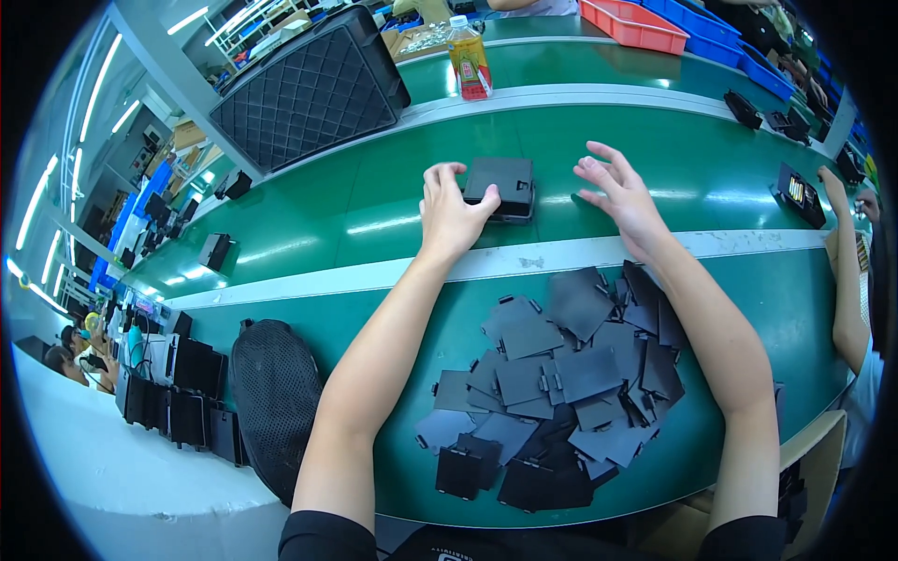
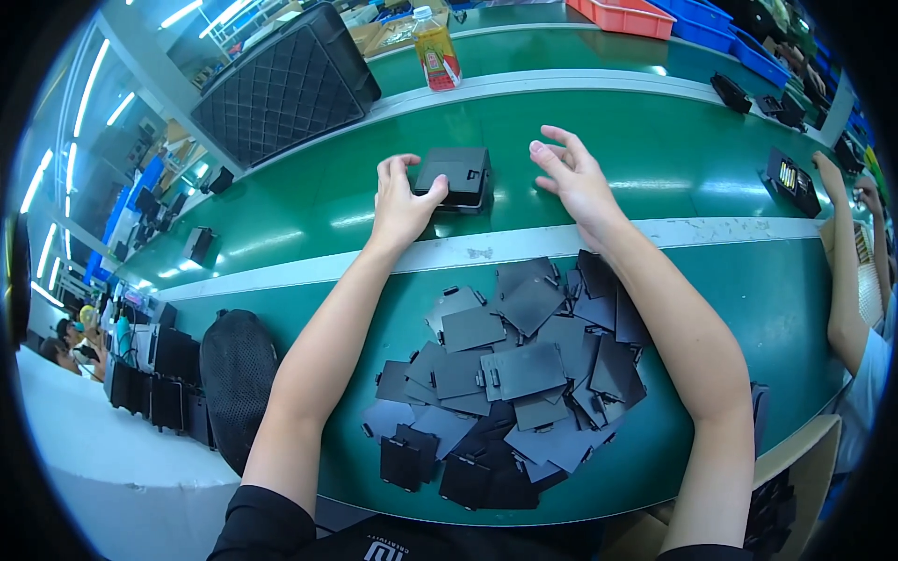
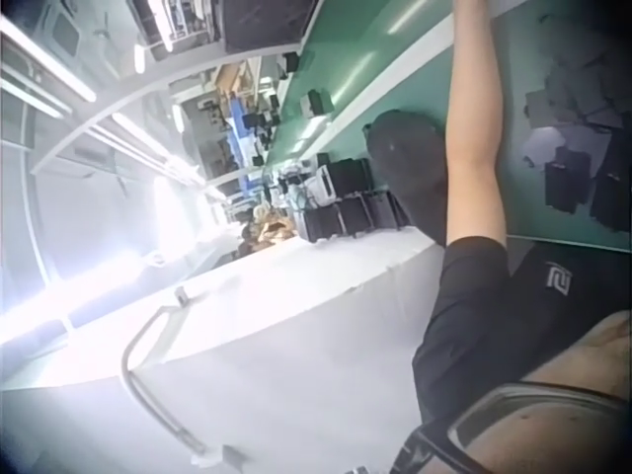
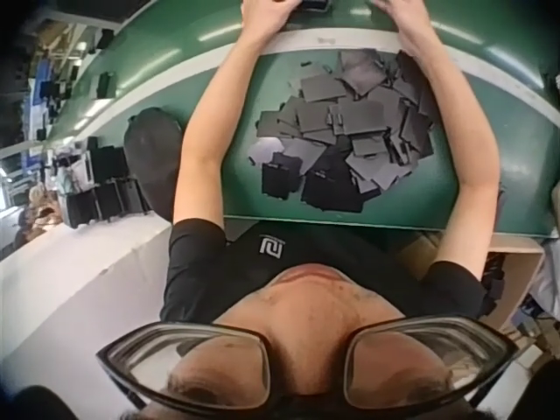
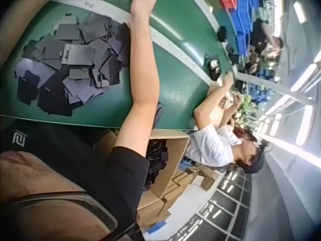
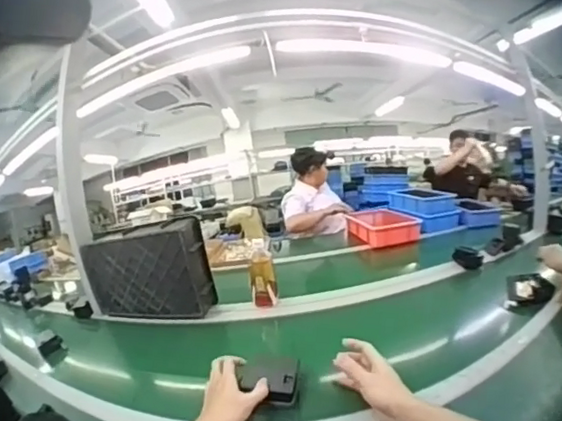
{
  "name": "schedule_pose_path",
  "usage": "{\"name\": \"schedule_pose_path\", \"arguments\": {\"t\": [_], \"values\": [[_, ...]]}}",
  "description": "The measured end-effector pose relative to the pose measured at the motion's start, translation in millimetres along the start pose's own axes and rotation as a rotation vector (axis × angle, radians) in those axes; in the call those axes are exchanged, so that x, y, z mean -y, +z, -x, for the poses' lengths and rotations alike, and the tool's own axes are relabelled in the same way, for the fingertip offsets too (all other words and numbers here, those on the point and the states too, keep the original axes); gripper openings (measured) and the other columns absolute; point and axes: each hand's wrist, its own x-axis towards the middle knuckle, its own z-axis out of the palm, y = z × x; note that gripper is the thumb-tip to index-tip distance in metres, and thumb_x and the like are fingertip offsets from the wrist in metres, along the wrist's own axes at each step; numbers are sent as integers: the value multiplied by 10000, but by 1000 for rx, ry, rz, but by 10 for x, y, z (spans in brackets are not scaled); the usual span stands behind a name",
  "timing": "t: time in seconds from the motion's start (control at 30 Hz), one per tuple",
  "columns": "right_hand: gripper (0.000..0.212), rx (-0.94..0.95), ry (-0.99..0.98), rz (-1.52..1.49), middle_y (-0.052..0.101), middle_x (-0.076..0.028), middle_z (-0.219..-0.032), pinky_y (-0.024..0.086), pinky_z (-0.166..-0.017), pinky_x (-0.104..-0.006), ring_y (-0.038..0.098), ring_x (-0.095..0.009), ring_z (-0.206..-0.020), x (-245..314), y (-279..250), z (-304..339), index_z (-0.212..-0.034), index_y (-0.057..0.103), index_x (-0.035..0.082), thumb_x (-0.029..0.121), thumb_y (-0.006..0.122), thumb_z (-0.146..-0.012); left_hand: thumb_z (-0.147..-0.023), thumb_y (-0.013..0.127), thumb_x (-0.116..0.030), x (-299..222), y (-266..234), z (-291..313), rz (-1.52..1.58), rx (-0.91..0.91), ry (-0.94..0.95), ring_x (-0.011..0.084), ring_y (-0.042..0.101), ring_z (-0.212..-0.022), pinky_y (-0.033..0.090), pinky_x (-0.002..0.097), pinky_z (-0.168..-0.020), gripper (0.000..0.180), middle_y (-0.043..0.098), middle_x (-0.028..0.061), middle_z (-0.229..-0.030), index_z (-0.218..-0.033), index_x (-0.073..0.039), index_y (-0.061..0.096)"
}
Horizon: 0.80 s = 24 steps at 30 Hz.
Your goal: Assemble battery packs by placing cell units into plastic enclosures and closing them.
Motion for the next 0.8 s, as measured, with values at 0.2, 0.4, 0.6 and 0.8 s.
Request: {"name": "schedule_pose_path", "arguments": {"t": [0.2,0.4,0.6,0.8], "values": [[479,-88,-119,163,553,-142,-1286,361,-1054,-326,524,-210,-1208,184,-344,-210,-1347,464,33,294,582,-963,-842,610,-277,4,-5,20,-117,-85,366,405,450,-1257,303,520,-1087,477,469,212,-1325,-1236,-33,500],[400,-258,-282,781,642,-97,-1155,428,-957,-303,591,-200,-1084,-210,-1053,-383,-1196,589,4,315,602,-943,-852,598,-276,-68,80,134,-524,2,402,428,389,-1339,273,573,-1105,580,456,236,-1400,-1359,-32,457],[342,-305,-252,473,677,-82,-1045,454,-901,-291,617,-196,-980,-141,-949,-447,-1091,639,2,304,604,-937,-863,569,-256,-14,-82,122,-588,150,296,472,351,-1352,270,621,-1092,618,416,253,-1436,-1405,-6,408],[302,-359,-304,843,680,-84,-975,463,-855,-284,610,-193,-887,-223,-1205,-438,-1038,651,1,279,599,-935,-846,544,-211,23,-33,122,-630,121,242,530,314,-1340,230,734,-1018,592,401,280,-1424,-1376,22,418]]}}
